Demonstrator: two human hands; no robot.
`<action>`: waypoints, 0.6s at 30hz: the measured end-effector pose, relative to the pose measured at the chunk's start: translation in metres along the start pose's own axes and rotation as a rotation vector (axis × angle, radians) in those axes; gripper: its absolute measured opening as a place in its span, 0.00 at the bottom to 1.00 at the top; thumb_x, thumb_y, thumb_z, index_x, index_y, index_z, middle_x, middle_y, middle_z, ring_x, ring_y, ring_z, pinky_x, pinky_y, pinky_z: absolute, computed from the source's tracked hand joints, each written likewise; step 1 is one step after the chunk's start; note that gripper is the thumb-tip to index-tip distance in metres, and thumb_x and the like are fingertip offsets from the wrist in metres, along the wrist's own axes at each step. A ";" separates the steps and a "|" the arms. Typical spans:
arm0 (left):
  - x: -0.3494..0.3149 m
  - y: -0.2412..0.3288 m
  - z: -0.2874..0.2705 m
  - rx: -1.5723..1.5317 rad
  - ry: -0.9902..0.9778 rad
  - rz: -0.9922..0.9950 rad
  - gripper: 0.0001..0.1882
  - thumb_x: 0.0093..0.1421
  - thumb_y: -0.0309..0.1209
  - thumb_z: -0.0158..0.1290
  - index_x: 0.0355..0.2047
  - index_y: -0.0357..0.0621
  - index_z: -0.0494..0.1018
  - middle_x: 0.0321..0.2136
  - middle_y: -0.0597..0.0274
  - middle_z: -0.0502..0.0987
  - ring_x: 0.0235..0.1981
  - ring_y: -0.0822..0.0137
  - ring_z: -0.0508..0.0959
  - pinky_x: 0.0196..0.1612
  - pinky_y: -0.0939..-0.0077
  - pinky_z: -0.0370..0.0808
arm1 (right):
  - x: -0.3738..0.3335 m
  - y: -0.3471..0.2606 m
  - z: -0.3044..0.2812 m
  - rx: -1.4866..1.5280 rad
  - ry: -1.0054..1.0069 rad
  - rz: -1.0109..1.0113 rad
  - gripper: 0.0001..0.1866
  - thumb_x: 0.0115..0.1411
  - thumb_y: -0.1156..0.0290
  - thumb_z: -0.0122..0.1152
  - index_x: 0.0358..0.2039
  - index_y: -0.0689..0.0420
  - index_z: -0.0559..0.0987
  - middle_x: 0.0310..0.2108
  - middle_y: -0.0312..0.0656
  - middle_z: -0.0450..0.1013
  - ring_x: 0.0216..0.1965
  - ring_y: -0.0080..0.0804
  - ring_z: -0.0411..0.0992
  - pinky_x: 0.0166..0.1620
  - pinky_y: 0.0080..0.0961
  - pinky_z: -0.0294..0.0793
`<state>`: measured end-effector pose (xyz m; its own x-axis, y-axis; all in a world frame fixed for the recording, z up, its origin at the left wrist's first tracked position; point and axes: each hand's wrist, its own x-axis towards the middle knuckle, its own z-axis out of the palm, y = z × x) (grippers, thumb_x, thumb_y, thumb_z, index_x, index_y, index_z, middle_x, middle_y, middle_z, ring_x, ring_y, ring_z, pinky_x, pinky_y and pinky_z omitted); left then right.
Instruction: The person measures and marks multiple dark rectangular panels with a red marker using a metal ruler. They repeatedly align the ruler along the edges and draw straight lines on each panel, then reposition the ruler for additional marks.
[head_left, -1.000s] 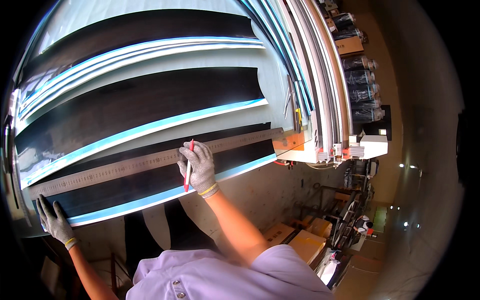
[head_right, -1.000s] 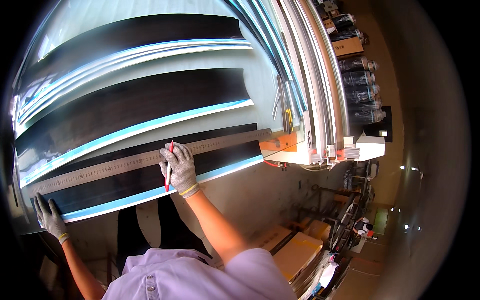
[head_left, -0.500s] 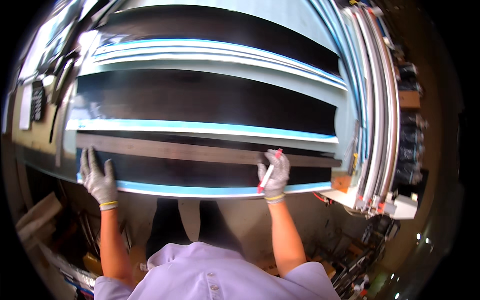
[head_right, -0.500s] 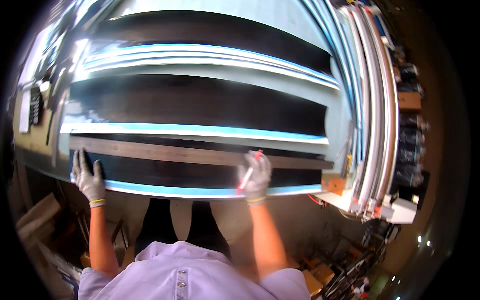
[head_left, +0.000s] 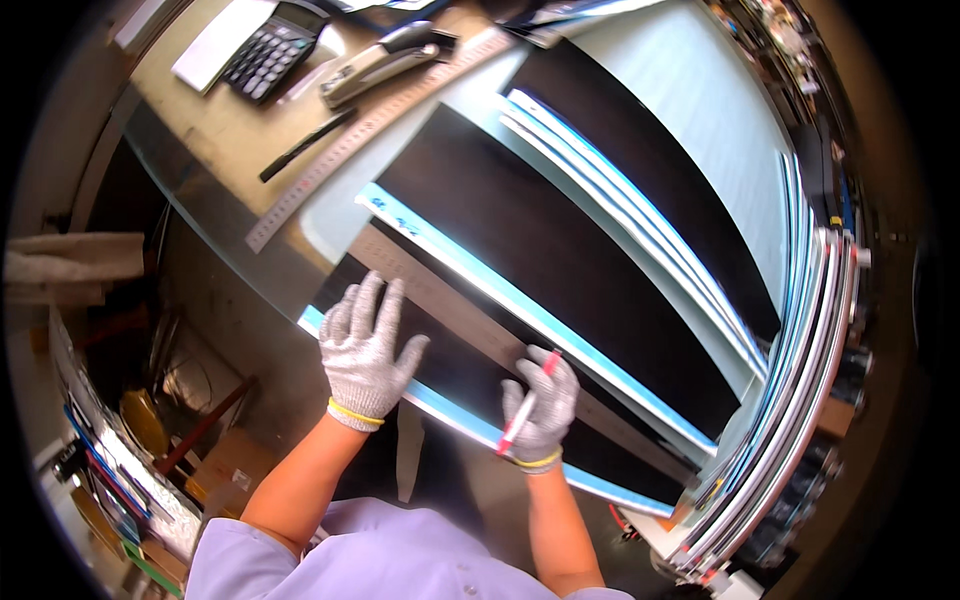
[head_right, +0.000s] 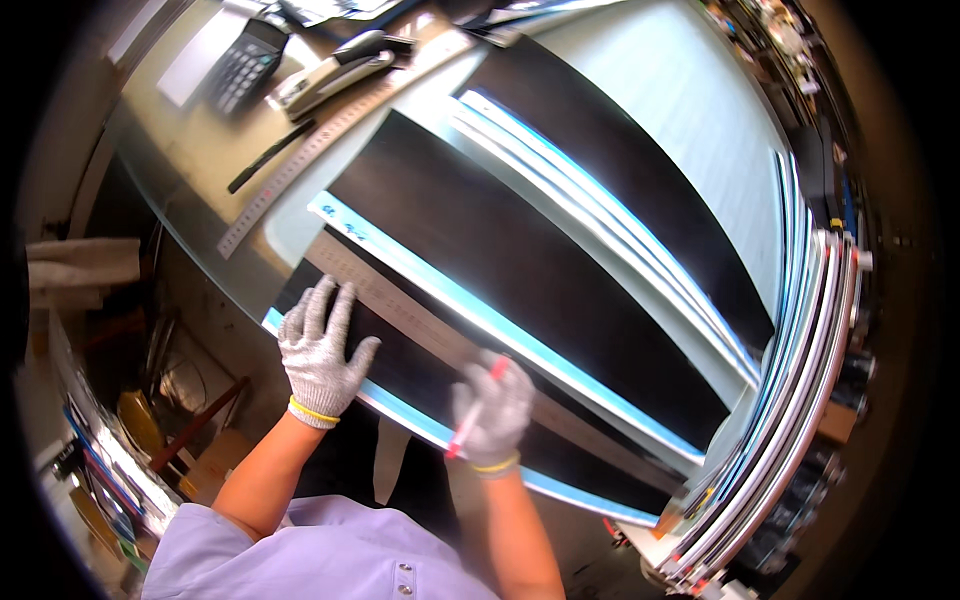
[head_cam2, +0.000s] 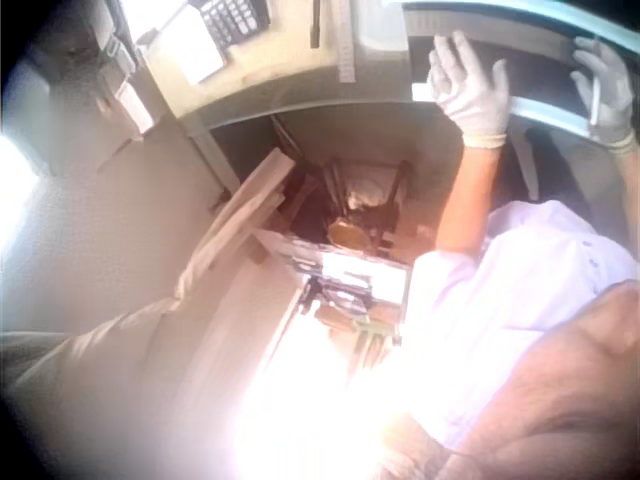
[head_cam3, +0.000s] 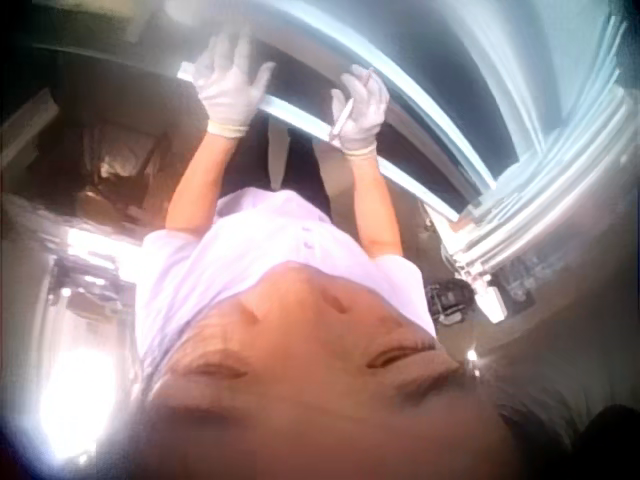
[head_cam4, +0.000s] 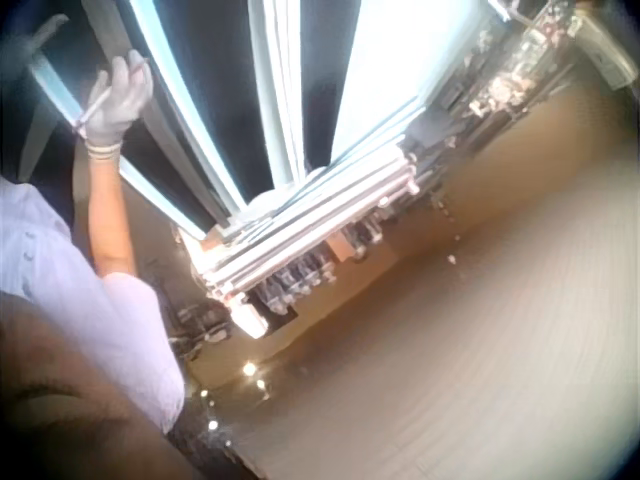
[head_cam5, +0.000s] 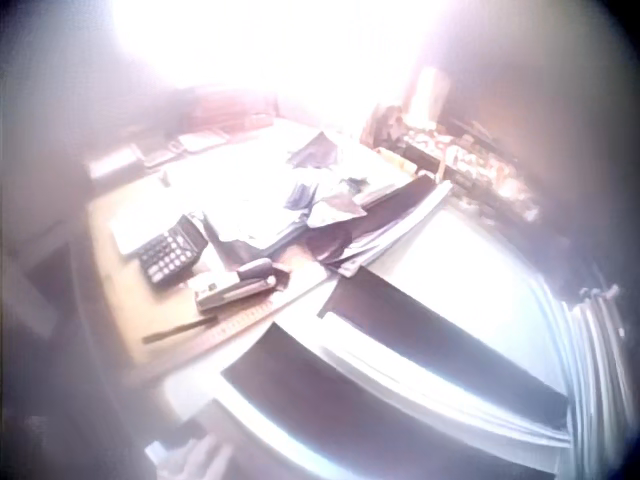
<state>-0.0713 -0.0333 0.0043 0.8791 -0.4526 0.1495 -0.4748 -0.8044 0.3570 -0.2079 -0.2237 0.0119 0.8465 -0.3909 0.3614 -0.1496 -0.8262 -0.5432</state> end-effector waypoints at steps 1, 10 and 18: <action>0.001 -0.004 -0.002 -0.035 -0.016 0.009 0.43 0.48 0.40 0.70 0.66 0.49 0.72 0.68 0.52 0.67 0.62 0.48 0.70 0.65 0.53 0.64 | 0.014 -0.011 0.017 0.025 -0.048 -0.013 0.21 0.50 0.77 0.73 0.47 0.57 0.82 0.50 0.49 0.79 0.55 0.50 0.75 0.61 0.44 0.72; 0.000 -0.019 0.004 -0.166 0.008 -0.001 0.43 0.45 0.45 0.71 0.61 0.42 0.76 0.65 0.54 0.72 0.59 0.54 0.73 0.60 0.58 0.69 | 0.040 -0.024 0.052 -0.070 -0.073 -0.095 0.22 0.43 0.79 0.72 0.43 0.58 0.82 0.41 0.49 0.79 0.44 0.50 0.77 0.51 0.45 0.74; -0.004 -0.021 0.007 -0.159 -0.018 0.015 0.37 0.49 0.48 0.69 0.58 0.43 0.80 0.65 0.54 0.74 0.65 0.53 0.68 0.63 0.61 0.68 | 0.032 -0.024 0.049 -0.086 -0.120 -0.054 0.19 0.47 0.80 0.70 0.43 0.58 0.80 0.43 0.50 0.78 0.46 0.52 0.75 0.52 0.45 0.73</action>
<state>-0.0648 -0.0174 -0.0104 0.8703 -0.4722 0.1402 -0.4744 -0.7269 0.4965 -0.1520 -0.1962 -0.0004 0.9088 -0.2975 0.2925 -0.1406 -0.8784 -0.4568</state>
